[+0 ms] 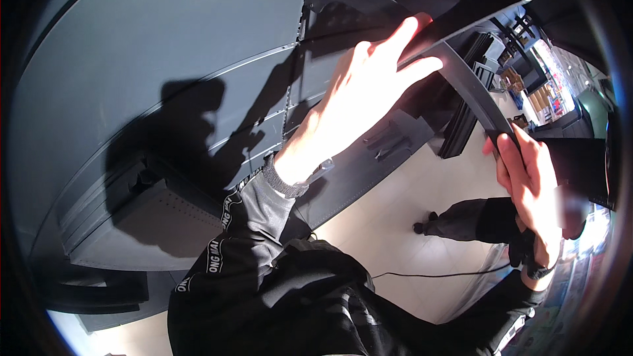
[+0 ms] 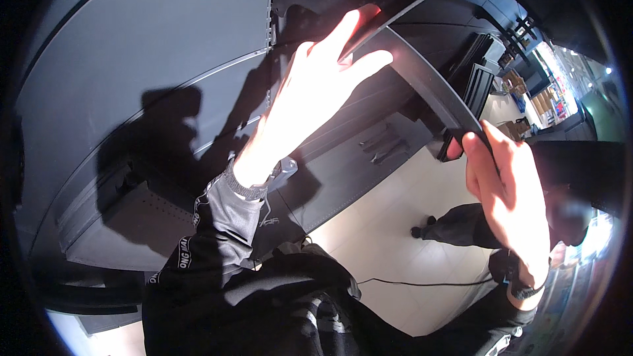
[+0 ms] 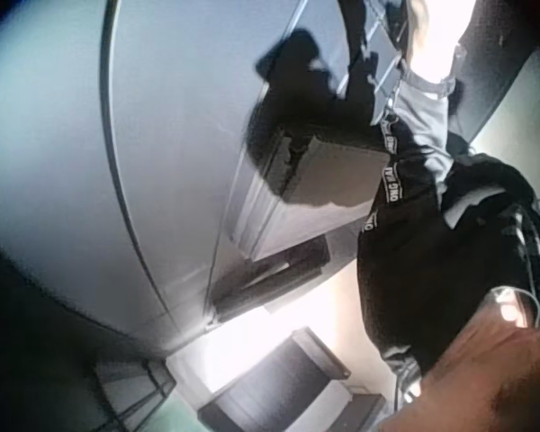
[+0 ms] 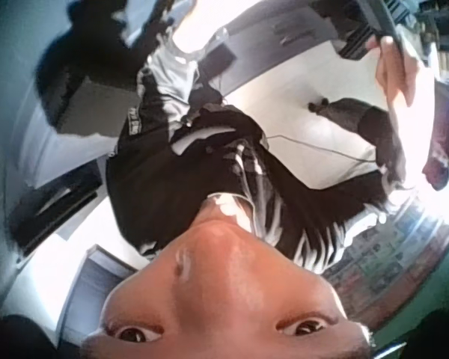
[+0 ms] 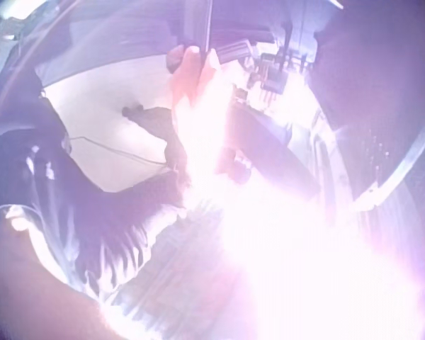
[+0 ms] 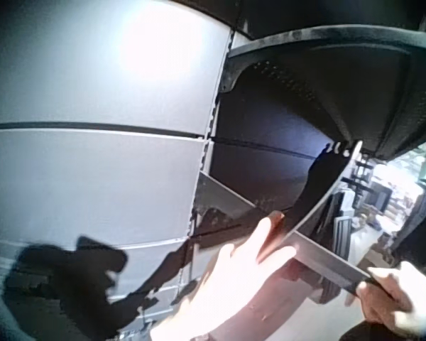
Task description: Assembling and installing metal retail shelving units with a partner.
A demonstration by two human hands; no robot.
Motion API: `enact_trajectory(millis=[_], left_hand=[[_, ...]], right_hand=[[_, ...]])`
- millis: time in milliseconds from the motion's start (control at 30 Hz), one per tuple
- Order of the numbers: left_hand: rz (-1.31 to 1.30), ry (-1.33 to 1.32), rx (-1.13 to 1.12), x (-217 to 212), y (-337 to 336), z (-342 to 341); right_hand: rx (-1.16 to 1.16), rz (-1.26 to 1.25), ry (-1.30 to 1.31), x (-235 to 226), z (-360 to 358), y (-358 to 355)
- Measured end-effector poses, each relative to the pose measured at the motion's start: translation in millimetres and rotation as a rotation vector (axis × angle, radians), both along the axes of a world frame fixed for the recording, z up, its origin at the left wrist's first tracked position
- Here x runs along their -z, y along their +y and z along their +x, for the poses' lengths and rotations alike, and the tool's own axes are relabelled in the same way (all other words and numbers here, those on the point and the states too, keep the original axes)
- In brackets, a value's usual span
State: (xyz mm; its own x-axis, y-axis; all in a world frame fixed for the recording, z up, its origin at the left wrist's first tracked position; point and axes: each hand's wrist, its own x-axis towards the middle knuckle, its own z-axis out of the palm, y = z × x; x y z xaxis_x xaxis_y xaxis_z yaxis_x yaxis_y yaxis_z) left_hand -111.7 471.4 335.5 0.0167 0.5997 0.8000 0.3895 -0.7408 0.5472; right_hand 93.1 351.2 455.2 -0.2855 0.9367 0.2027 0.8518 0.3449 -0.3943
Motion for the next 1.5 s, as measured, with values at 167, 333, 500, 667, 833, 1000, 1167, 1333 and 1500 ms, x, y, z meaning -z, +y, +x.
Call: enact_trajectory(millis=[167, 333, 500, 667, 833, 1000, 1167, 1333, 1500], left_hand=[[0.346, 0.208, -0.232, 16.7, 36.8, 5.3], [0.271, 0.139, -0.098, 21.4, 32.6, 6.6], [-0.307, 0.089, 0.034, 18.5, -6.0, -3.2], [-0.420, -0.227, 0.067, 83.2, -80.3, -2.7], [-0.808, -0.184, -0.011, 184.6, -200.1, -15.9], [-0.897, -0.187, -0.177, 254.3, -339.6, -22.9], [-0.997, -0.158, -0.252, 282.5, -470.8, -22.3], [-0.986, -0.182, -0.280, 288.5, -568.0, -26.4], [-0.996, -0.156, -0.332, 282.6, -623.9, -46.2]], right_hand=[[-0.097, 0.299, -0.186, 8.7, 15.5, 23.1], [-0.022, 0.498, -0.484, 25.2, 23.3, 22.9], [0.048, 0.701, -0.274, 43.1, 8.5, 16.1], [0.058, 0.609, -0.015, 43.3, 2.0, -8.4], [-0.077, 0.495, 0.273, 45.0, -6.0, -33.4], [-0.149, 0.480, 0.516, 51.2, 4.5, -31.7], [-0.104, 0.482, 0.801, 69.8, 19.5, -22.7], [-0.227, 0.441, 1.280, 84.8, 16.6, -18.2], [-0.203, 0.592, 1.310, 87.8, 3.7, -6.5]])
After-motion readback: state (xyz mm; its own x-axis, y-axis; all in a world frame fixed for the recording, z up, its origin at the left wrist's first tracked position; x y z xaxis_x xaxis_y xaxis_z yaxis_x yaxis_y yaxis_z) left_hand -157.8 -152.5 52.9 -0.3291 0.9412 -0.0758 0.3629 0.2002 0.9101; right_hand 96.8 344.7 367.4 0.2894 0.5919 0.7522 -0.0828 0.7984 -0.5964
